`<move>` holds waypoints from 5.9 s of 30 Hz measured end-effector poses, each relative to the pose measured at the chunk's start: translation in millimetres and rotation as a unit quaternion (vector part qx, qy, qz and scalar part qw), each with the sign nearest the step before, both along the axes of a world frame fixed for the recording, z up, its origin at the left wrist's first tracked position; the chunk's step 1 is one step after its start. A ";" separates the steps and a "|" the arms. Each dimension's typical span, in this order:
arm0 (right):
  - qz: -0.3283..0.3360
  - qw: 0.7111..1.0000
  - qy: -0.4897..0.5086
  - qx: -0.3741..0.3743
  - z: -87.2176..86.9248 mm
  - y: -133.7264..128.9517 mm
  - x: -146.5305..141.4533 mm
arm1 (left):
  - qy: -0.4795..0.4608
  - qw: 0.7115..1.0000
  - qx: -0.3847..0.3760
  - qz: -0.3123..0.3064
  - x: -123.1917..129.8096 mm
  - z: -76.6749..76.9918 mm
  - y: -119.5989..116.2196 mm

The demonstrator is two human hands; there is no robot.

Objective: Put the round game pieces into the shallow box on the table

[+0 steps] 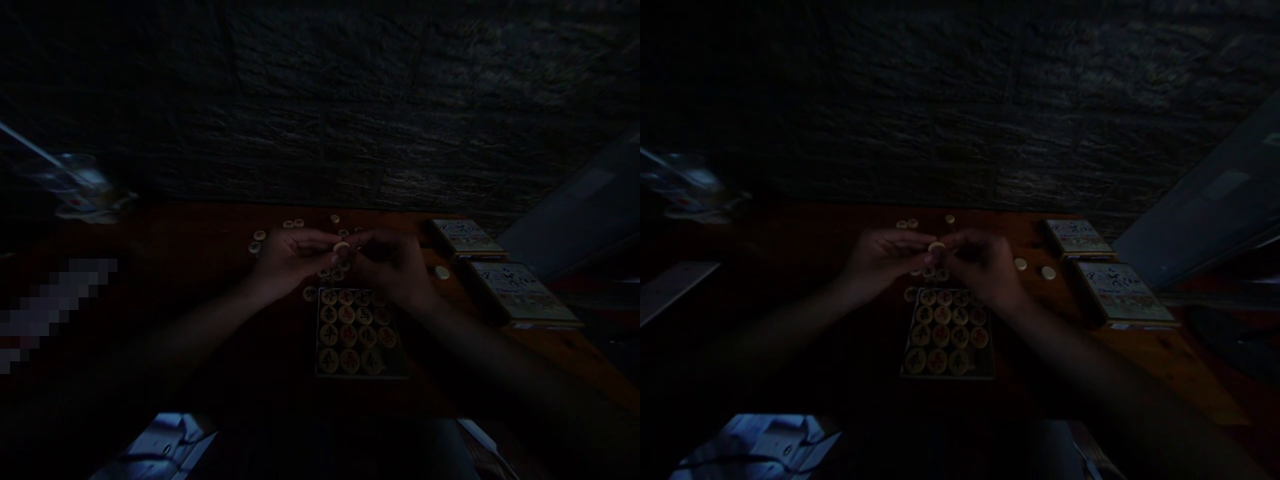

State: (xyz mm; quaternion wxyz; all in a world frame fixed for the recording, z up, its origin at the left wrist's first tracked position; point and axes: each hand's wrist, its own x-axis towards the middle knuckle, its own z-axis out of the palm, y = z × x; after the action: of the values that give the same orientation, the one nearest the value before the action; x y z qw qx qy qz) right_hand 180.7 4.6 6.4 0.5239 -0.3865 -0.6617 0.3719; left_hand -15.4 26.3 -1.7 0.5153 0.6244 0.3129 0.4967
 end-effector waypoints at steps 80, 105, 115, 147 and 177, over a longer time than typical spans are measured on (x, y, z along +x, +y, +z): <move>0.054 0.984 0.110 -0.130 2.4 -1.4 -1.2 | 0.120 0.977 0.163 0.070 0.3 2.6 -13.2; 0.061 0.994 0.086 -0.035 -3.1 -1.3 -0.4 | -0.109 0.993 -0.045 0.001 5.0 -3.4 -8.8; -0.015 0.960 -0.193 0.200 -4.2 -2.3 8.2 | -0.009 0.997 -0.076 -0.014 4.3 1.9 -12.1; -0.047 0.924 -0.237 0.297 9.7 -5.0 11.1 | -0.138 0.973 -0.154 -0.103 5.3 3.7 -7.6; 0.010 0.956 -0.287 0.069 40.1 -68.8 53.5 | -0.125 0.984 -0.126 0.005 6.5 11.8 -9.0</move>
State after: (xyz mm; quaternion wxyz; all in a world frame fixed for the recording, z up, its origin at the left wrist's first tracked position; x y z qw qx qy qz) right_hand 234.2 -64.2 46.5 0.3338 -0.4333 -0.8118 0.2044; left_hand -8.9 17.3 10.1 0.6225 0.4861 0.3090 0.5298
